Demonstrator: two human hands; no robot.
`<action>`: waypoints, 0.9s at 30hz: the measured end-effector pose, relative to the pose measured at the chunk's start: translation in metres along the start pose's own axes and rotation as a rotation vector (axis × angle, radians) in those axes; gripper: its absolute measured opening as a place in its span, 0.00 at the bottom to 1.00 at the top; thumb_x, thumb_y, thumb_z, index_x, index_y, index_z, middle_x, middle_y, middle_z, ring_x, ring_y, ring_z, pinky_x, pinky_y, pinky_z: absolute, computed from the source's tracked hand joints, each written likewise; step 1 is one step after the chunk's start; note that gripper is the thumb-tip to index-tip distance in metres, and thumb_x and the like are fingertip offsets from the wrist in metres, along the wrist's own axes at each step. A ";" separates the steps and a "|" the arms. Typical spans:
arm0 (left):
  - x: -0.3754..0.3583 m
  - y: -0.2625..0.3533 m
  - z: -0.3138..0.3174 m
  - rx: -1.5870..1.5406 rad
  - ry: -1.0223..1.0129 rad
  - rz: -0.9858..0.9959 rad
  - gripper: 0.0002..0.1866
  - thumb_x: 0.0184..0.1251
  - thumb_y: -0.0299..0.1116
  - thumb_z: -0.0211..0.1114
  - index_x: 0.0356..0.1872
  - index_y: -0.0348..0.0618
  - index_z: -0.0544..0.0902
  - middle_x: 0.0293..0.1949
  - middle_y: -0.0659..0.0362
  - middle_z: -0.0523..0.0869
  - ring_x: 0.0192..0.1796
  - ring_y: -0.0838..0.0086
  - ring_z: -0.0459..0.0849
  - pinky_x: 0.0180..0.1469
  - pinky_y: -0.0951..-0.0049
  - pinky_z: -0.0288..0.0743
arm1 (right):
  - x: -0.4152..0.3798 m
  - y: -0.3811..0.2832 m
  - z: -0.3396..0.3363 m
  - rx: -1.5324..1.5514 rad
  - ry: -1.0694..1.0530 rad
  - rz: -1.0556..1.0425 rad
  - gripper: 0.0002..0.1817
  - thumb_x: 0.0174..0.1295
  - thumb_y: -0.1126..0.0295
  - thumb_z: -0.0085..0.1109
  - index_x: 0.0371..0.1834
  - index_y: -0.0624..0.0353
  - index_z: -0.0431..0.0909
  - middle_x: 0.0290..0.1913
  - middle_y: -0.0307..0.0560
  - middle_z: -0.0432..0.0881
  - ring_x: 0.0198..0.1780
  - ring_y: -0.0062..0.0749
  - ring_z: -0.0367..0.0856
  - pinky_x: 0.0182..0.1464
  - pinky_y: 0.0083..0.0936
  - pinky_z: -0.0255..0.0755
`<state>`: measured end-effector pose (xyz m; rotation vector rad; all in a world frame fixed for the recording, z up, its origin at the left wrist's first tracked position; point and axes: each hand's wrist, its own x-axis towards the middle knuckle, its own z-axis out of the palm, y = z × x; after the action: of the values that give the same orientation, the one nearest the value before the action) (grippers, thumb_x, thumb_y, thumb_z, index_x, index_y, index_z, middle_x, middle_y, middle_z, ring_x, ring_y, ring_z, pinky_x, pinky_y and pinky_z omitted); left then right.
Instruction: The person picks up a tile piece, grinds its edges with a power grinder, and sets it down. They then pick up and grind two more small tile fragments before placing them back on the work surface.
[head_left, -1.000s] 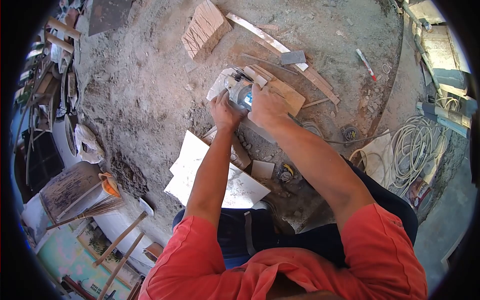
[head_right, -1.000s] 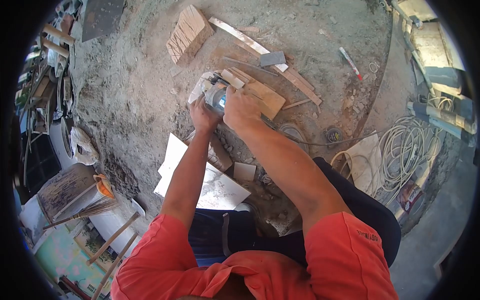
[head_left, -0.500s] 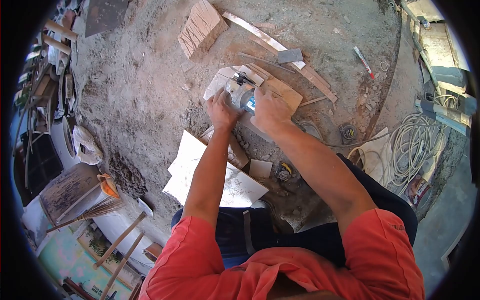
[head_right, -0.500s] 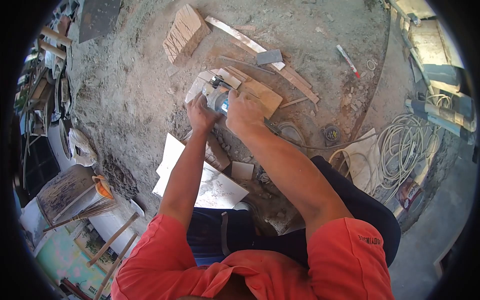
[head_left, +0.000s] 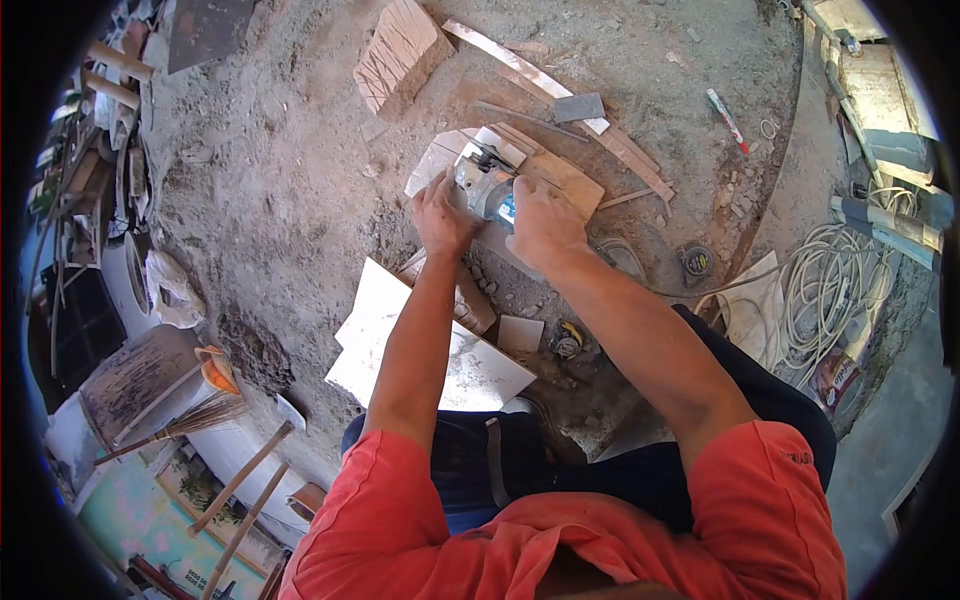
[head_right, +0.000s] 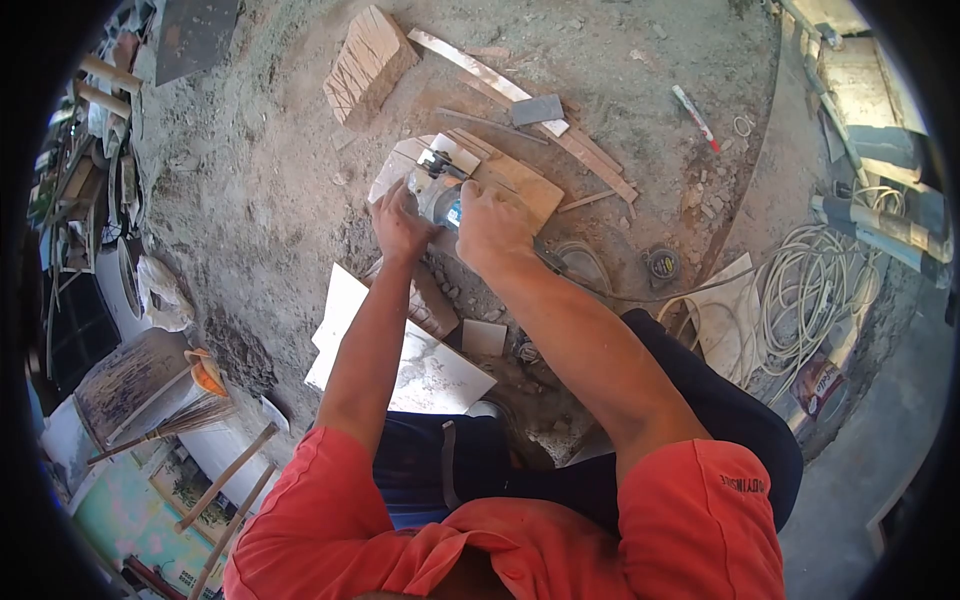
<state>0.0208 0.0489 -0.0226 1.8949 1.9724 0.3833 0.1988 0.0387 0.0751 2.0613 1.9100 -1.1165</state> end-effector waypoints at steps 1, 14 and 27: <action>0.000 0.000 0.000 0.001 0.001 0.003 0.47 0.34 0.36 0.84 0.67 0.48 0.80 0.66 0.60 0.82 0.65 0.55 0.76 0.72 0.61 0.66 | -0.001 0.000 0.000 0.003 -0.011 0.008 0.29 0.61 0.70 0.63 0.65 0.59 0.67 0.57 0.63 0.80 0.56 0.56 0.85 0.57 0.44 0.78; 0.000 -0.006 0.002 0.004 0.003 0.026 0.44 0.38 0.39 0.83 0.66 0.49 0.81 0.66 0.60 0.83 0.66 0.55 0.76 0.73 0.60 0.64 | -0.008 0.006 -0.002 -0.015 -0.043 0.029 0.33 0.58 0.69 0.68 0.67 0.59 0.65 0.58 0.63 0.80 0.56 0.57 0.85 0.58 0.43 0.79; -0.001 -0.003 0.000 -0.033 -0.001 -0.016 0.43 0.37 0.34 0.80 0.66 0.50 0.81 0.66 0.62 0.82 0.66 0.55 0.75 0.73 0.60 0.65 | -0.010 0.013 0.006 0.007 -0.050 0.031 0.33 0.58 0.68 0.67 0.66 0.59 0.65 0.57 0.63 0.79 0.56 0.58 0.85 0.58 0.44 0.79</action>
<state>0.0186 0.0481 -0.0241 1.8575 1.9672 0.4085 0.2081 0.0248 0.0713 2.0393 1.8480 -1.1585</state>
